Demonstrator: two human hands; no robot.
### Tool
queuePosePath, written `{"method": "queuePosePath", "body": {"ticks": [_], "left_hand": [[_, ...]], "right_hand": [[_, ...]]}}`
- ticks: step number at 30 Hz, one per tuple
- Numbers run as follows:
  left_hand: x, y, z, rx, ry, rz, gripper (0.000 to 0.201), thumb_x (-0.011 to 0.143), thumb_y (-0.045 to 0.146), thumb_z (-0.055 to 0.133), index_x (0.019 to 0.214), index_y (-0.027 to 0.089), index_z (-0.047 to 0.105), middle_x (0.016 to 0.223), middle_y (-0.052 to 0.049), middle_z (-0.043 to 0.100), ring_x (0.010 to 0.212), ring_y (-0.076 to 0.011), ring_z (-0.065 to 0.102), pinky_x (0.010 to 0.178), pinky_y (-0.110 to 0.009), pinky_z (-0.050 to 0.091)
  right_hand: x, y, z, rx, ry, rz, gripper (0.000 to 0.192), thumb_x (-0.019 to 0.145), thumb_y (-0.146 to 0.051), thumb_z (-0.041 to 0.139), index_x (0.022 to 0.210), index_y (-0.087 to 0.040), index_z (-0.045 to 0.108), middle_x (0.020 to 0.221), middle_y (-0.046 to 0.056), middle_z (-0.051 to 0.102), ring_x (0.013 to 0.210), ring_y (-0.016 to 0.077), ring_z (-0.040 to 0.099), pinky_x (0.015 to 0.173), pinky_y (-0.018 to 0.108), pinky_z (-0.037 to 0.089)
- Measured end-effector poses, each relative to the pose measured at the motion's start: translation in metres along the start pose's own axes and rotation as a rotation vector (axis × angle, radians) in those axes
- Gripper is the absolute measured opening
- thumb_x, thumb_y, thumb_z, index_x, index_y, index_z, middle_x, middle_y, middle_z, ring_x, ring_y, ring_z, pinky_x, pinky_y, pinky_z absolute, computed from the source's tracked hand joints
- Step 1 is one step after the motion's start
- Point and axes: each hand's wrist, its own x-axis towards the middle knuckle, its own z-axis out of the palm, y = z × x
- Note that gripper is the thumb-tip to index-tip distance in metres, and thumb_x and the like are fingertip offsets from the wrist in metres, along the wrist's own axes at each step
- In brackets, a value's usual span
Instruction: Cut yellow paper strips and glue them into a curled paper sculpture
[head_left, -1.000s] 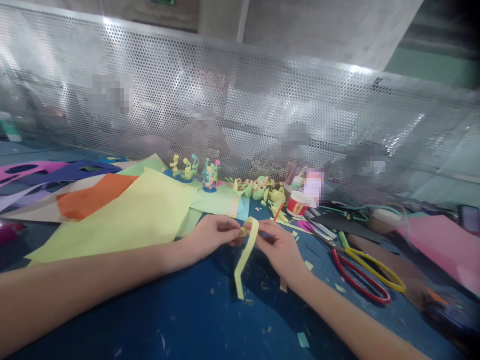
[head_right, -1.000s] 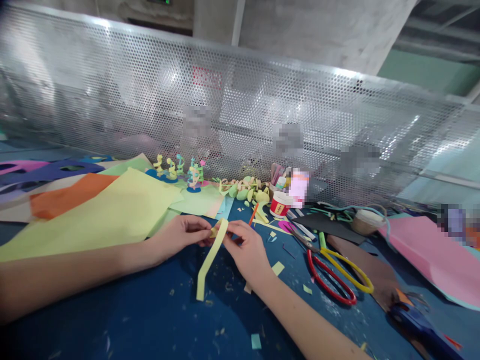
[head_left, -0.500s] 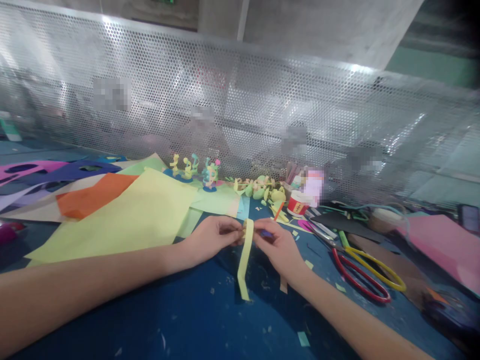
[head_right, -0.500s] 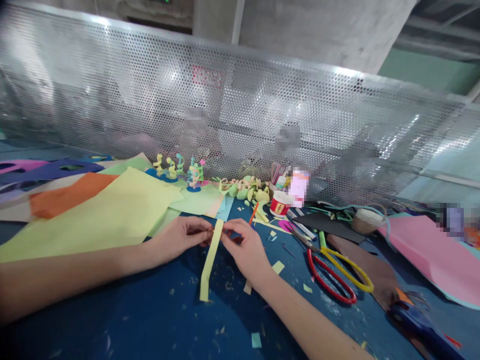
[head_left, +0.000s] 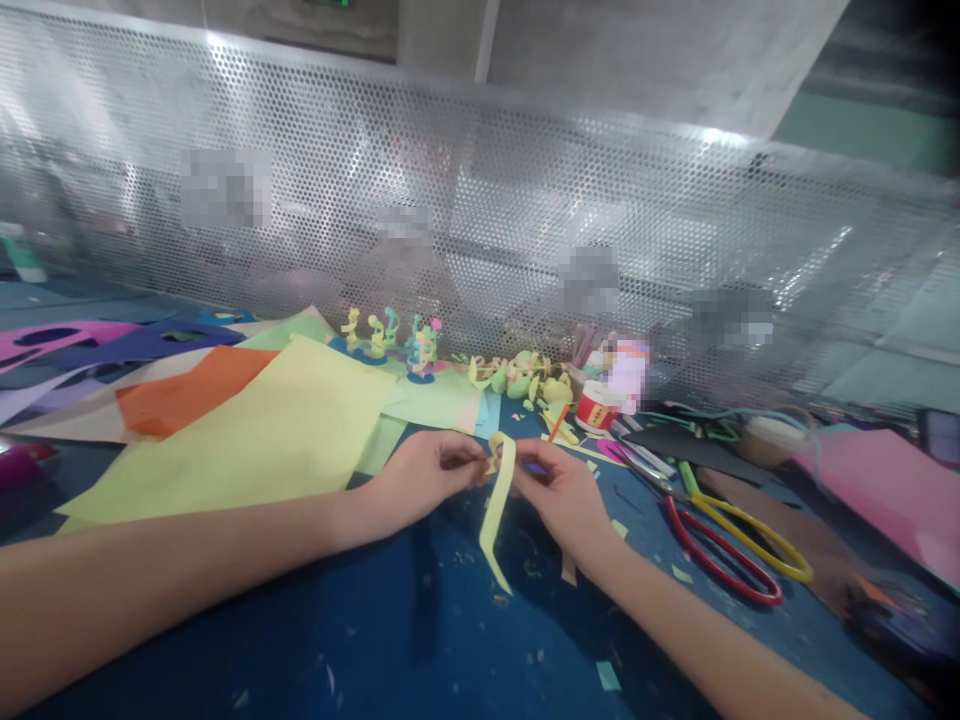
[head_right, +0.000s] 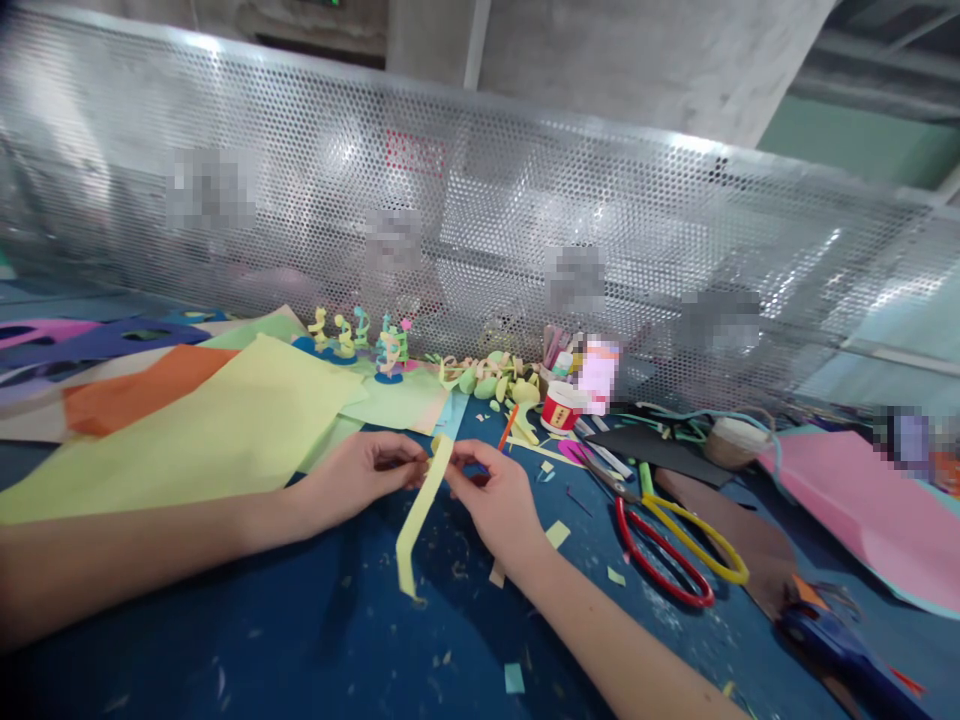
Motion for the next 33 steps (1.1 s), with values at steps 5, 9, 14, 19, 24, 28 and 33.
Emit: {"method": "queuePosePath", "body": {"ticks": [5,9,14,19,24,28,33], "left_hand": [[-0.0022,0.0017,0.0017,0.078,0.027,0.013,0.018,0.077,0.031,0.050,0.082,0.019,0.063,0.081,-0.001,0.066,0.078,-0.0148,0.061,0.074,-0.025,0.046],[-0.0024,0.0020,0.0018,0.125,0.025,0.015,0.018,0.077,0.029,0.049,0.083,0.020,0.064,0.080,-0.001,0.067,0.076,-0.0153,0.061,0.072,-0.025,0.047],[-0.0022,0.0026,0.0019,0.105,0.043,0.023,0.018,0.077,0.031,0.050,0.083,0.020,0.064,0.085,-0.001,0.068,0.081,-0.0158,0.061,0.076,-0.026,0.047],[-0.0021,0.0027,0.0017,0.125,0.029,0.042,0.018,0.078,0.030,0.049,0.084,0.021,0.064,0.086,0.000,0.067,0.081,-0.0150,0.061,0.077,-0.025,0.046],[-0.0023,0.0032,0.0010,0.184,0.022,0.060,0.018,0.079,0.029,0.048,0.085,0.022,0.063,0.085,0.000,0.066,0.080,-0.0150,0.060,0.076,-0.025,0.046],[-0.0030,0.0045,0.0004,0.210,0.034,0.069,0.019,0.080,0.029,0.047,0.084,0.021,0.063,0.082,0.000,0.066,0.076,-0.0147,0.059,0.072,-0.024,0.046],[-0.0017,0.0029,-0.0005,0.182,0.031,0.068,0.018,0.079,0.028,0.048,0.084,0.021,0.064,0.081,0.001,0.065,0.076,-0.0141,0.059,0.071,-0.024,0.045]], "right_hand": [[-0.0010,0.0015,-0.0006,-0.016,0.011,-0.016,0.017,0.074,-0.024,0.055,0.088,-0.021,0.064,0.074,0.001,0.063,0.064,0.0148,0.057,0.063,0.027,0.048],[-0.0008,0.0042,-0.0010,-0.054,0.022,-0.010,0.020,0.074,-0.025,0.055,0.091,-0.022,0.064,0.078,0.002,0.063,0.067,0.0155,0.058,0.063,0.027,0.048],[-0.0001,0.0004,-0.0011,-0.084,0.003,-0.080,0.020,0.073,-0.020,0.054,0.090,-0.023,0.065,0.083,0.002,0.062,0.077,0.0160,0.057,0.066,0.025,0.047],[0.0000,-0.0031,-0.0012,-0.091,-0.010,-0.118,0.020,0.074,-0.018,0.054,0.090,-0.023,0.064,0.086,0.002,0.060,0.079,0.0159,0.056,0.065,0.025,0.046],[0.0012,-0.0011,-0.0015,-0.095,-0.029,-0.120,0.018,0.075,-0.018,0.053,0.089,-0.023,0.064,0.085,0.002,0.059,0.079,0.0151,0.055,0.066,0.025,0.045],[0.0016,0.0005,-0.0016,-0.094,-0.043,-0.120,0.014,0.078,-0.023,0.054,0.090,-0.023,0.062,0.084,0.001,0.057,0.078,0.0140,0.054,0.066,0.024,0.044],[0.0007,-0.0002,-0.0011,-0.094,-0.087,-0.082,0.014,0.080,-0.029,0.051,0.089,-0.021,0.058,0.084,0.001,0.055,0.076,0.0140,0.053,0.065,0.025,0.044]]}}
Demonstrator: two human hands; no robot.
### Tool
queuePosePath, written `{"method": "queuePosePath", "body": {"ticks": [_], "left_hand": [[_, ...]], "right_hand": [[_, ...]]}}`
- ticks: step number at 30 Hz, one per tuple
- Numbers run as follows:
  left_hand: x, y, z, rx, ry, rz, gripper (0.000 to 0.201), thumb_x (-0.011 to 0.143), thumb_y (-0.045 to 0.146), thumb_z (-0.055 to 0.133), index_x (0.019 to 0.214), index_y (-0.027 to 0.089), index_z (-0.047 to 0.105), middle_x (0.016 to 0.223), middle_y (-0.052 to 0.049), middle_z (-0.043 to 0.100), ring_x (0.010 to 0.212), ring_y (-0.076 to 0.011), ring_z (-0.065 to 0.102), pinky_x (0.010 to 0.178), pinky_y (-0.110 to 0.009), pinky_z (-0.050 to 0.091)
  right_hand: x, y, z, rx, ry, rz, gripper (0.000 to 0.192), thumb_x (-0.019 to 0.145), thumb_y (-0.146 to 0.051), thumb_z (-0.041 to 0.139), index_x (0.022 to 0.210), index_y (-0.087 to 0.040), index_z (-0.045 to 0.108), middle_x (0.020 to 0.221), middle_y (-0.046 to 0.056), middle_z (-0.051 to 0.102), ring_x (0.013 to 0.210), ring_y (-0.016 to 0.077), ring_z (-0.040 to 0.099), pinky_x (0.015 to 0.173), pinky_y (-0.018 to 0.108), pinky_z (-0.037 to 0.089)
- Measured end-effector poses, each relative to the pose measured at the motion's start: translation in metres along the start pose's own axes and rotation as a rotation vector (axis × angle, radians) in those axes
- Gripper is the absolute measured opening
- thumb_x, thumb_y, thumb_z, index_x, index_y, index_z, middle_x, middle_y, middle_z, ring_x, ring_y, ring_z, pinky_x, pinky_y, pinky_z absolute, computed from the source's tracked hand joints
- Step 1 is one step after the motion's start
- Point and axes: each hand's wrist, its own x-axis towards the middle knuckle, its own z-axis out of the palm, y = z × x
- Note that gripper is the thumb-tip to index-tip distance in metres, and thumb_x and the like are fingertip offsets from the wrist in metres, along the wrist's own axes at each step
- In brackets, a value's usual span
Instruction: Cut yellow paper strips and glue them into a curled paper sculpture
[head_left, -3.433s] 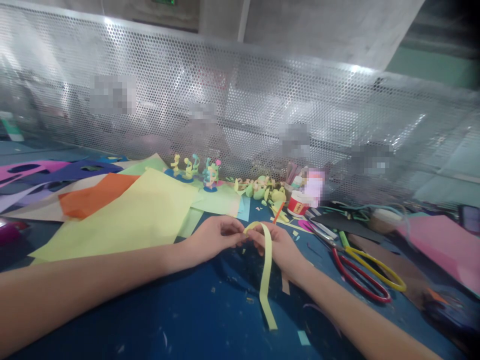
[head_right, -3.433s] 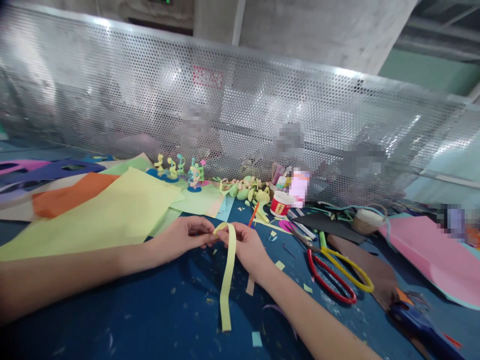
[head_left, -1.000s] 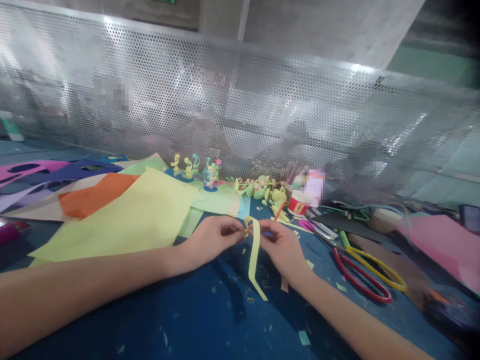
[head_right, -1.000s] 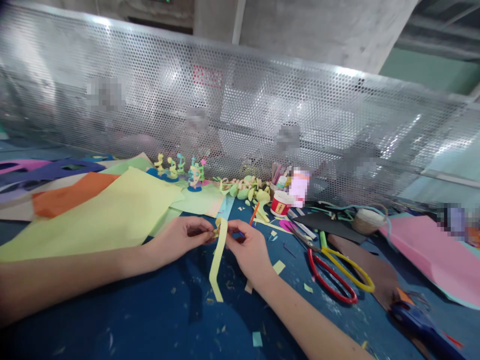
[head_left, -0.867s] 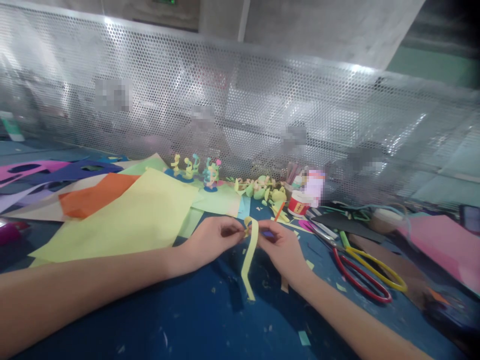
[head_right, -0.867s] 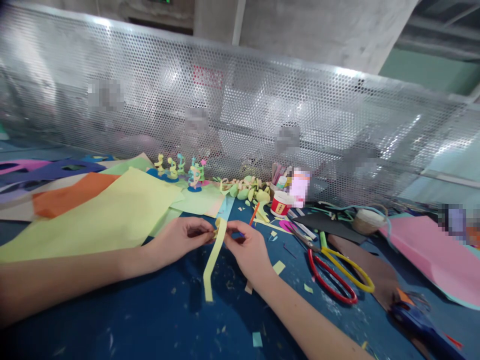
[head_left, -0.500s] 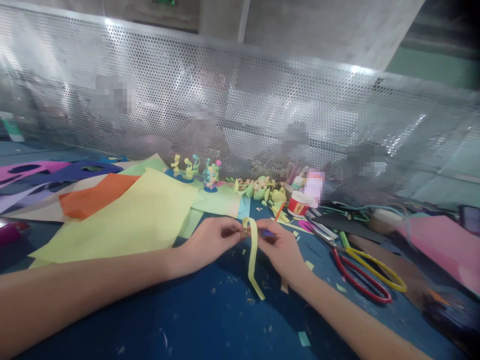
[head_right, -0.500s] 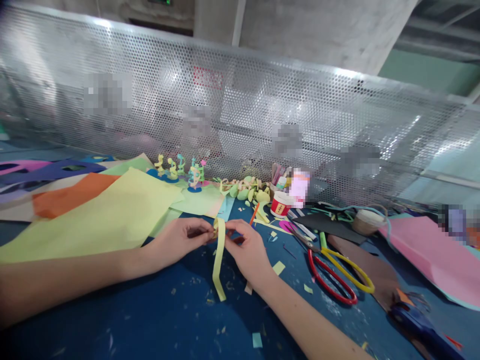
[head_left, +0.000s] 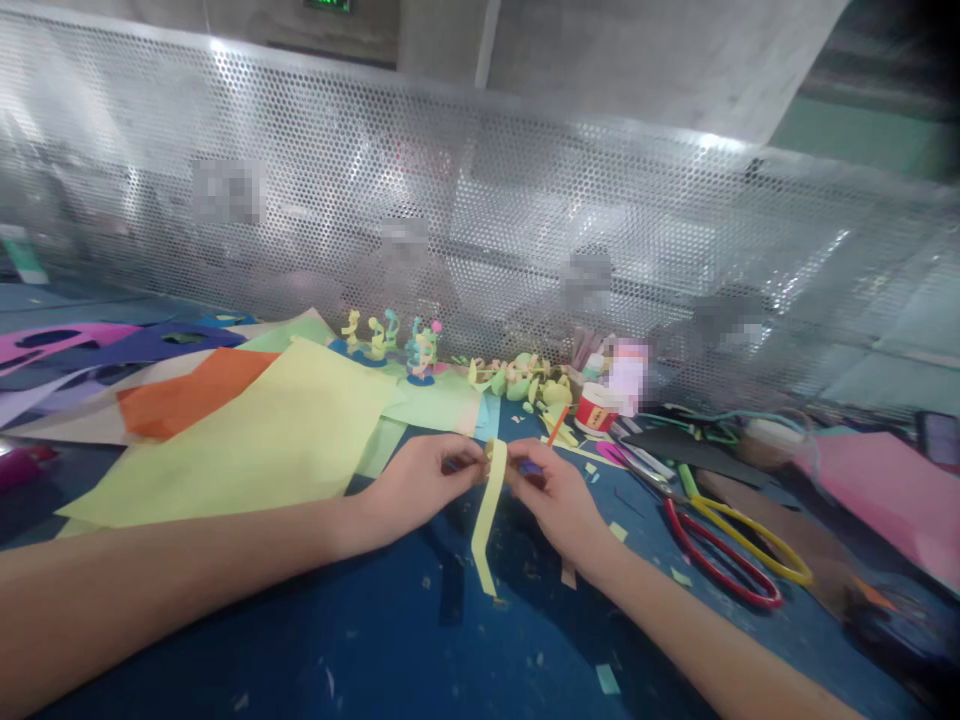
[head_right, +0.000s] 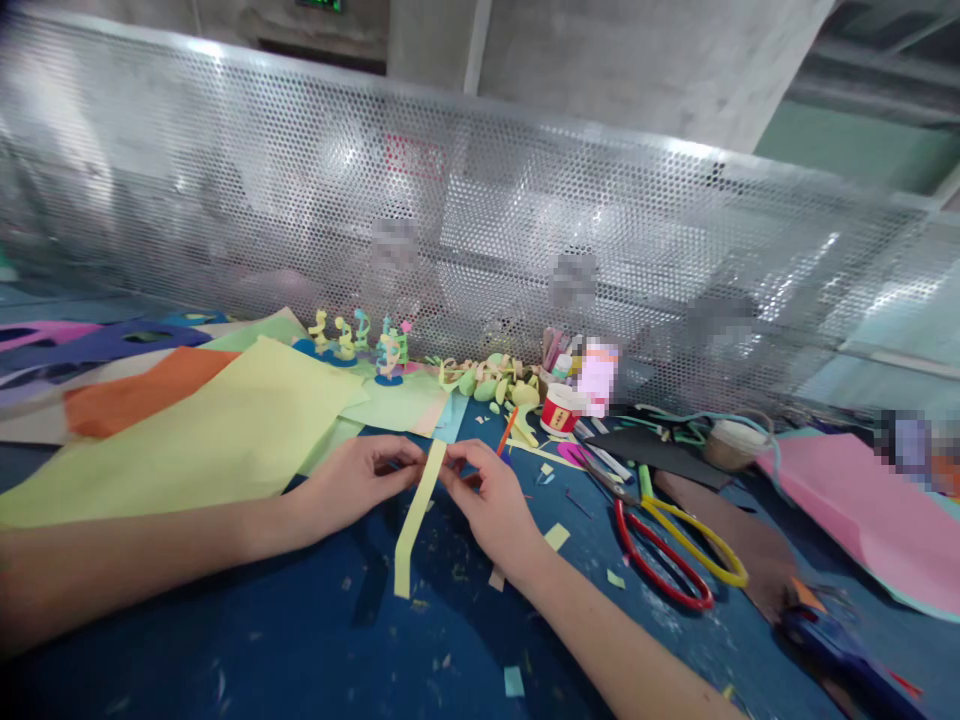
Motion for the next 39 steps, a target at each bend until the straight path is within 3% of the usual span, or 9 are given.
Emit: {"method": "queuePosePath", "body": {"ticks": [6,11,15,21,29,39], "left_hand": [[0.0065,-0.0075,-0.0007,-0.175,0.067,-0.087,0.020,0.071,0.032,0.060,0.082,0.017,0.063,0.082,-0.002,0.066,0.079,-0.0149,0.059,0.074,-0.026,0.046],[0.0072,-0.0076,-0.0014,-0.265,0.027,-0.095,0.024,0.070,0.037,0.060,0.083,0.017,0.065,0.087,-0.003,0.065,0.082,-0.0161,0.059,0.077,-0.027,0.045],[0.0058,-0.0068,-0.0011,-0.244,-0.010,-0.102,0.024,0.073,0.038,0.058,0.084,0.017,0.065,0.085,-0.002,0.064,0.078,-0.0155,0.059,0.072,-0.025,0.046],[0.0074,-0.0064,-0.0021,-0.134,-0.030,-0.090,0.026,0.073,0.041,0.057,0.079,0.017,0.064,0.083,-0.002,0.065,0.080,-0.0160,0.058,0.077,-0.026,0.043],[0.0054,-0.0056,-0.0037,-0.178,-0.049,-0.128,0.032,0.077,0.046,0.049,0.080,0.017,0.064,0.080,0.000,0.064,0.076,-0.0149,0.055,0.071,-0.024,0.040],[0.0072,-0.0070,-0.0029,-0.235,-0.078,-0.167,0.031,0.073,0.045,0.054,0.079,0.016,0.065,0.075,0.000,0.063,0.069,-0.0134,0.053,0.065,-0.022,0.039]], "right_hand": [[0.0003,-0.0006,-0.0004,0.083,-0.065,0.056,0.013,0.082,-0.032,0.049,0.086,-0.021,0.053,0.079,0.000,0.055,0.067,0.0120,0.051,0.064,0.025,0.043],[0.0018,-0.0002,-0.0004,0.201,-0.040,0.114,0.015,0.080,-0.034,0.053,0.084,-0.020,0.053,0.072,-0.002,0.053,0.063,0.0109,0.049,0.062,0.024,0.042],[0.0029,0.0013,-0.0002,0.246,-0.002,0.158,0.017,0.076,-0.035,0.057,0.083,-0.019,0.056,0.073,-0.001,0.055,0.061,0.0103,0.050,0.061,0.024,0.042],[0.0034,-0.0007,0.0005,0.264,0.023,0.179,0.019,0.074,-0.035,0.060,0.084,-0.019,0.056,0.073,-0.001,0.058,0.061,0.0107,0.051,0.061,0.025,0.045],[0.0036,-0.0016,0.0010,0.311,0.024,0.180,0.018,0.075,-0.034,0.058,0.086,-0.020,0.054,0.075,-0.001,0.055,0.061,0.0101,0.051,0.056,0.023,0.046],[0.0017,-0.0003,0.0007,0.339,-0.011,0.189,0.019,0.076,-0.033,0.059,0.088,-0.021,0.054,0.077,-0.001,0.055,0.055,0.0078,0.049,0.053,0.022,0.045]]}}
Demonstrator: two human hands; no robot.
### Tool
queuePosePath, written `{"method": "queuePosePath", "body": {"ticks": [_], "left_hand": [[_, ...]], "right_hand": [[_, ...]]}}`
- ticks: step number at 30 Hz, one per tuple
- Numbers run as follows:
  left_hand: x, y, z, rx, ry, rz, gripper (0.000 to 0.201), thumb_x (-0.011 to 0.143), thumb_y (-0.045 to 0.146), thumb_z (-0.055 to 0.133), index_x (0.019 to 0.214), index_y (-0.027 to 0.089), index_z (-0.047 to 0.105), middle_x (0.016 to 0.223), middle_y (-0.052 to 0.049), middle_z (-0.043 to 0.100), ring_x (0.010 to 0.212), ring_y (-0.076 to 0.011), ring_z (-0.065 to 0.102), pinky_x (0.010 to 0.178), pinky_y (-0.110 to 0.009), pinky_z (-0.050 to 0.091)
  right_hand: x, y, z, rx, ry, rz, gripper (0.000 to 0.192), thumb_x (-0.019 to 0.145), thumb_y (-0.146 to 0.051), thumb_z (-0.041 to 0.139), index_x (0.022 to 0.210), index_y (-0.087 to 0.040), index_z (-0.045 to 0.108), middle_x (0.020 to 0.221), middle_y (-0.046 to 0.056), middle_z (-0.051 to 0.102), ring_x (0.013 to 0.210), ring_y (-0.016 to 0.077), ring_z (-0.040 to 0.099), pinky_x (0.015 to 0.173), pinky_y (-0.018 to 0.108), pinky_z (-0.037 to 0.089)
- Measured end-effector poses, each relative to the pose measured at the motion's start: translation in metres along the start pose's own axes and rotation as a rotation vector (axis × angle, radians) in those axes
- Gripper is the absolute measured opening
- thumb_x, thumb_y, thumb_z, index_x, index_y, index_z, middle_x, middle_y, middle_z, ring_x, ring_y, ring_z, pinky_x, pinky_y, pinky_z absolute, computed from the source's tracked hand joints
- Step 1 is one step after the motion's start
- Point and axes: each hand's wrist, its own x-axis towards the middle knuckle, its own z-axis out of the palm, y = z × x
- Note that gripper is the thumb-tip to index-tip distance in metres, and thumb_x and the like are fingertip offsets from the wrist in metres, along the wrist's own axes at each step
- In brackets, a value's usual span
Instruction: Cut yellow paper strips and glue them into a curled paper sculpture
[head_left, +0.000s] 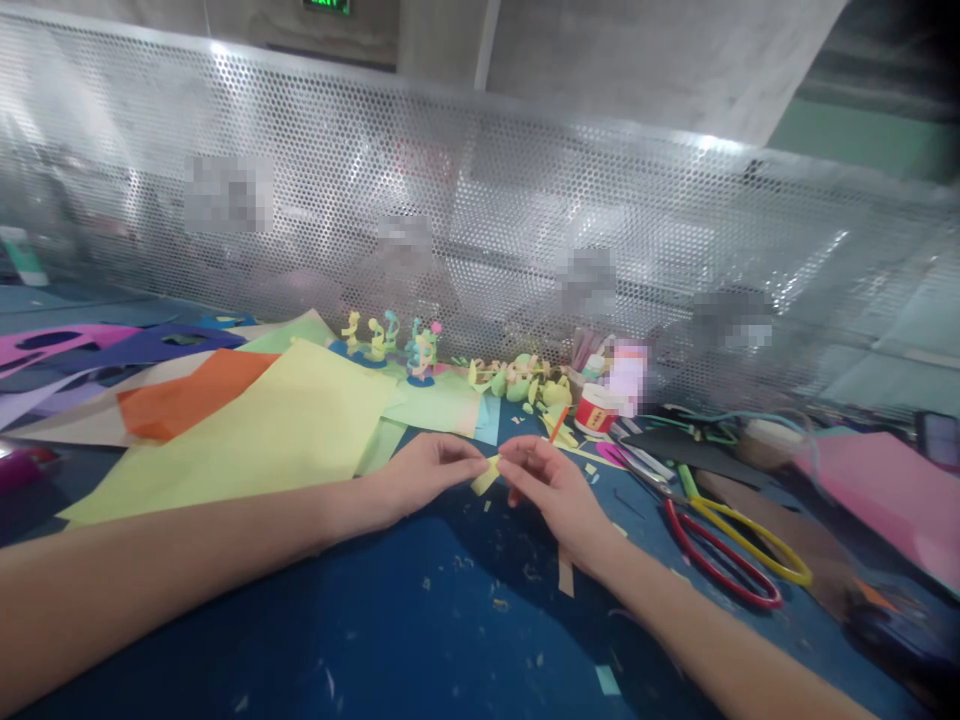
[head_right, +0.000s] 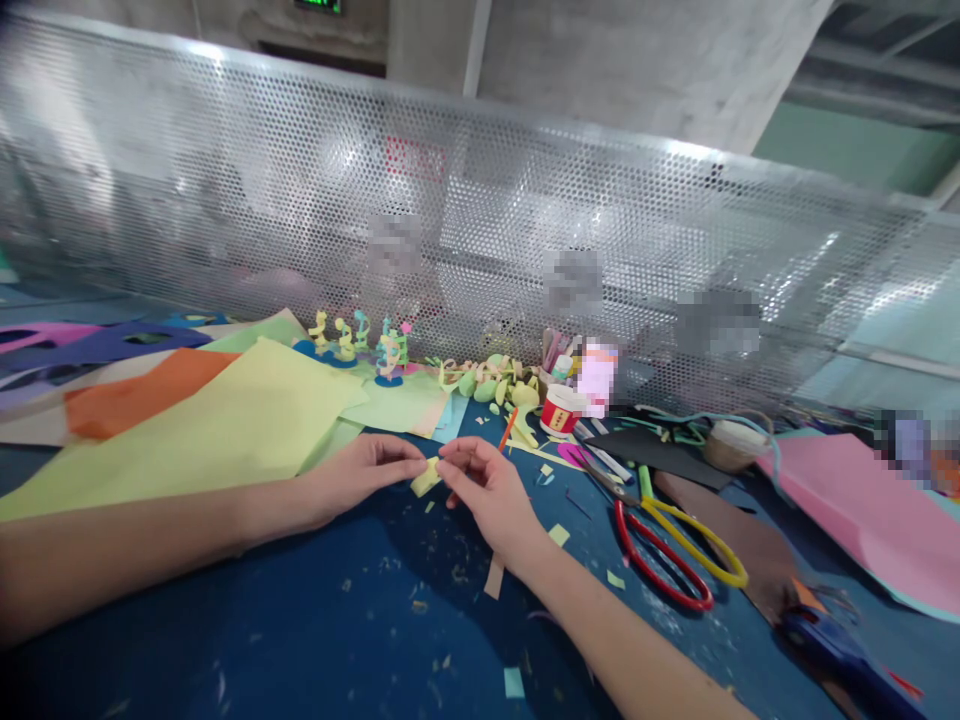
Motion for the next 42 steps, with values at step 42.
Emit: {"method": "queuePosePath", "body": {"ticks": [42], "left_hand": [[0.0003,0.0040,-0.0004,0.046,-0.029,0.004,0.031,0.074,0.045,0.052,0.078,0.016,0.064,0.073,0.000,0.061,0.069,-0.0136,0.052,0.065,-0.022,0.039]], "right_hand": [[-0.0001,-0.0009,0.0011,0.021,-0.021,0.027,0.021,0.074,-0.036,0.060,0.086,-0.020,0.055,0.073,-0.001,0.053,0.055,0.0080,0.047,0.051,0.021,0.044]]}}
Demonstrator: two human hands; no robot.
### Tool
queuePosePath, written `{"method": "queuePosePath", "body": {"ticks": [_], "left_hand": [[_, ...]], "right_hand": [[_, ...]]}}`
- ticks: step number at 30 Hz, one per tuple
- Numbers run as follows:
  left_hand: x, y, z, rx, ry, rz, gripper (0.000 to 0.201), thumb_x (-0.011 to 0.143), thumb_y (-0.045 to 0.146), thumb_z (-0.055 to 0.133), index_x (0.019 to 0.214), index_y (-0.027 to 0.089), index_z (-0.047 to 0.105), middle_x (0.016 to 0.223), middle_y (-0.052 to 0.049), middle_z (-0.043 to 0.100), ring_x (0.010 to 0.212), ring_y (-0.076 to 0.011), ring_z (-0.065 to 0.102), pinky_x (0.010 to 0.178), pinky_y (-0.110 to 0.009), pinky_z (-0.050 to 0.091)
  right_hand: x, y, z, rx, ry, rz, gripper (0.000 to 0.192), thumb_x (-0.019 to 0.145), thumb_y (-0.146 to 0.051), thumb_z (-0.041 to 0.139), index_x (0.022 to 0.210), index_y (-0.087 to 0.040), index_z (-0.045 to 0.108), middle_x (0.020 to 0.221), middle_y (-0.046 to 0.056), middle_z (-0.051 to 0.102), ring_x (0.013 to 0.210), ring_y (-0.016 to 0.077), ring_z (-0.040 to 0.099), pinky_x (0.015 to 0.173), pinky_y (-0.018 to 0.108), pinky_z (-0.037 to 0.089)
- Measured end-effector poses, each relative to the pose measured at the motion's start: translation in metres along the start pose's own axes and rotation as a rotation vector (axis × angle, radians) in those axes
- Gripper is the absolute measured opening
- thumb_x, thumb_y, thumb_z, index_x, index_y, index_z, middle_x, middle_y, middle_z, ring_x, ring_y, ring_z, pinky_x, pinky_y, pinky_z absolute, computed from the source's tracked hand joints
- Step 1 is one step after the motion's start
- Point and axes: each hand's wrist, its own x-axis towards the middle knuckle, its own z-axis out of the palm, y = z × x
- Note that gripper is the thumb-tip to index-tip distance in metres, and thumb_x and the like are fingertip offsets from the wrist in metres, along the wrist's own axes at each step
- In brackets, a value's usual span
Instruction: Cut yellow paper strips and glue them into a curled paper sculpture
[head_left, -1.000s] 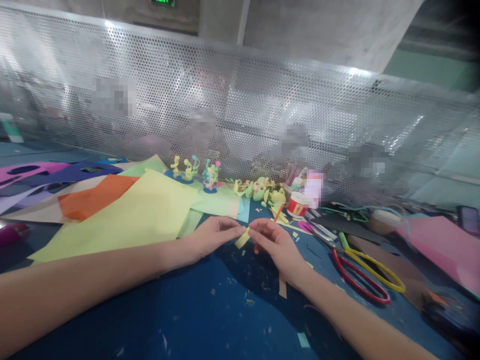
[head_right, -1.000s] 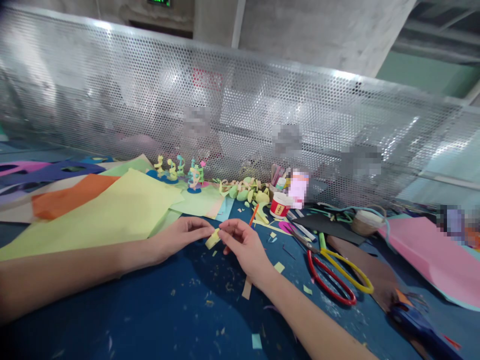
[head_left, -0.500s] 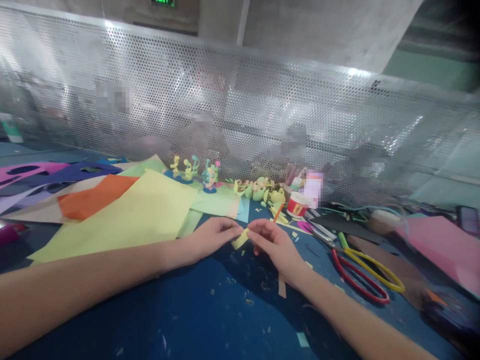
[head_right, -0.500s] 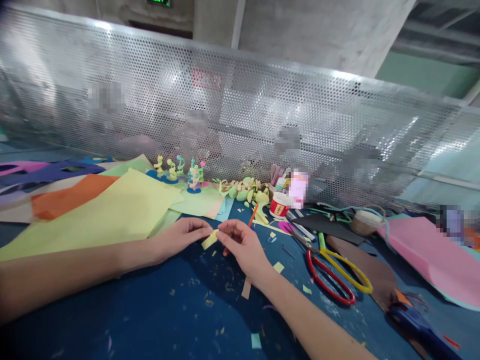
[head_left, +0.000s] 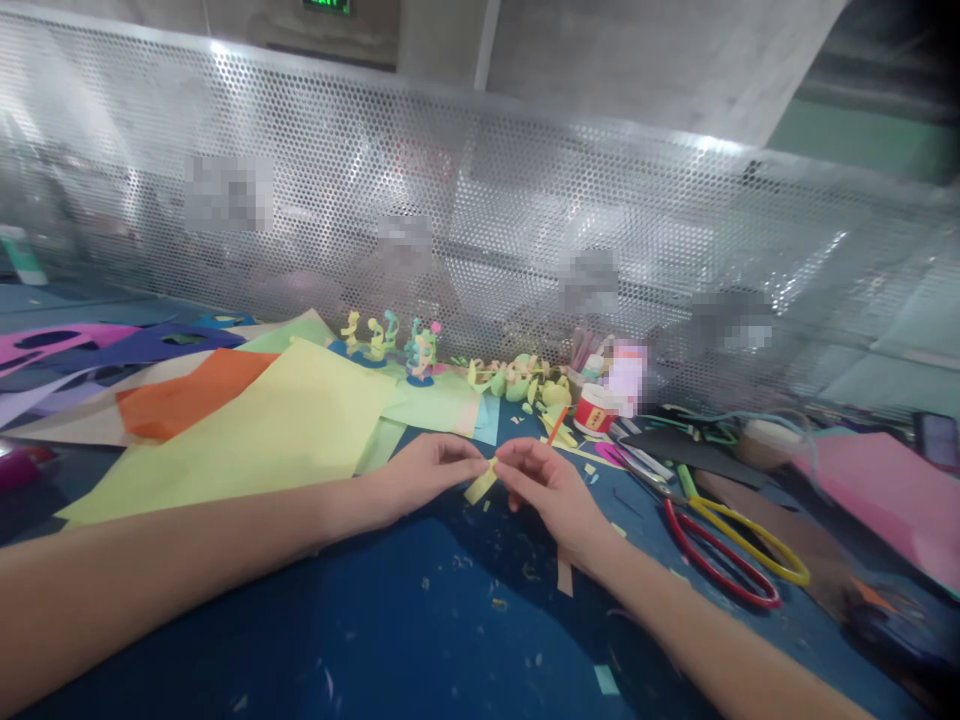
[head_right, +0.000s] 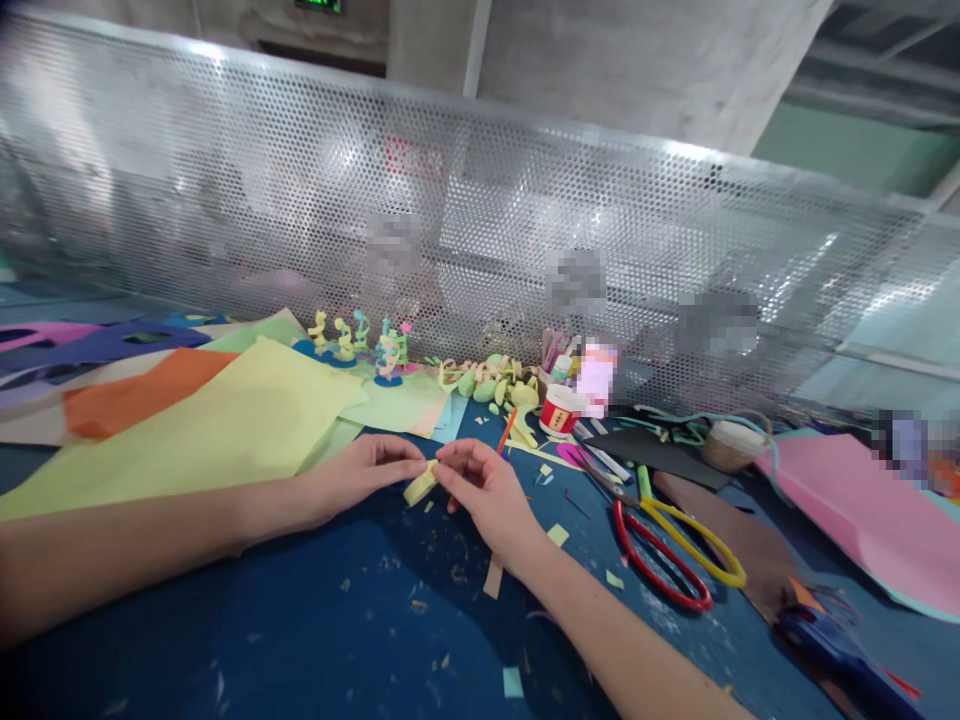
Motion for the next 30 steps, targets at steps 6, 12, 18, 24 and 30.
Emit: {"method": "queuePosePath", "body": {"ticks": [6,12,18,24,30], "left_hand": [[-0.0008,-0.0017,-0.0003,-0.080,0.039,-0.040,0.033,0.073,0.047,0.053,0.081,0.017,0.065,0.077,-0.001,0.064,0.071,-0.0143,0.054,0.065,-0.023,0.040],[-0.0016,0.0002,-0.0011,-0.094,0.079,-0.075,0.035,0.071,0.048,0.054,0.082,0.017,0.066,0.078,-0.002,0.065,0.072,-0.0159,0.056,0.065,-0.024,0.041],[-0.0010,-0.0006,-0.0011,-0.111,0.046,-0.059,0.032,0.071,0.046,0.055,0.080,0.017,0.067,0.075,-0.001,0.065,0.070,-0.0146,0.055,0.066,-0.023,0.040],[-0.0017,-0.0004,-0.0016,-0.134,0.028,-0.048,0.031,0.072,0.045,0.056,0.079,0.017,0.067,0.074,0.000,0.065,0.069,-0.0134,0.054,0.065,-0.022,0.039],[-0.0021,-0.0013,-0.0007,-0.207,0.028,-0.057,0.029,0.072,0.045,0.058,0.081,0.018,0.067,0.075,0.000,0.065,0.070,-0.0132,0.055,0.065,-0.022,0.040]], "right_hand": [[-0.0006,-0.0003,0.0001,0.036,-0.006,-0.002,0.018,0.076,-0.035,0.056,0.088,-0.021,0.056,0.075,0.000,0.053,0.067,0.0121,0.049,0.051,0.022,0.046],[-0.0016,0.0005,0.0019,-0.063,-0.043,-0.080,0.020,0.072,-0.028,0.061,0.090,-0.022,0.055,0.076,0.000,0.053,0.066,0.0121,0.049,0.050,0.022,0.046],[-0.0028,0.0004,0.0024,-0.145,-0.033,-0.126,0.016,0.072,-0.029,0.060,0.085,-0.022,0.057,0.087,0.002,0.055,0.067,0.0117,0.048,0.049,0.021,0.045],[-0.0033,-0.0020,0.0027,-0.129,-0.024,-0.116,0.014,0.072,-0.030,0.060,0.083,-0.022,0.057,0.084,0.001,0.055,0.066,0.0117,0.048,0.046,0.020,0.043],[-0.0046,-0.0064,0.0038,-0.129,-0.007,-0.067,0.014,0.075,-0.032,0.057,0.084,-0.022,0.057,0.068,-0.003,0.050,0.055,0.0096,0.045,0.046,0.021,0.041]]}}
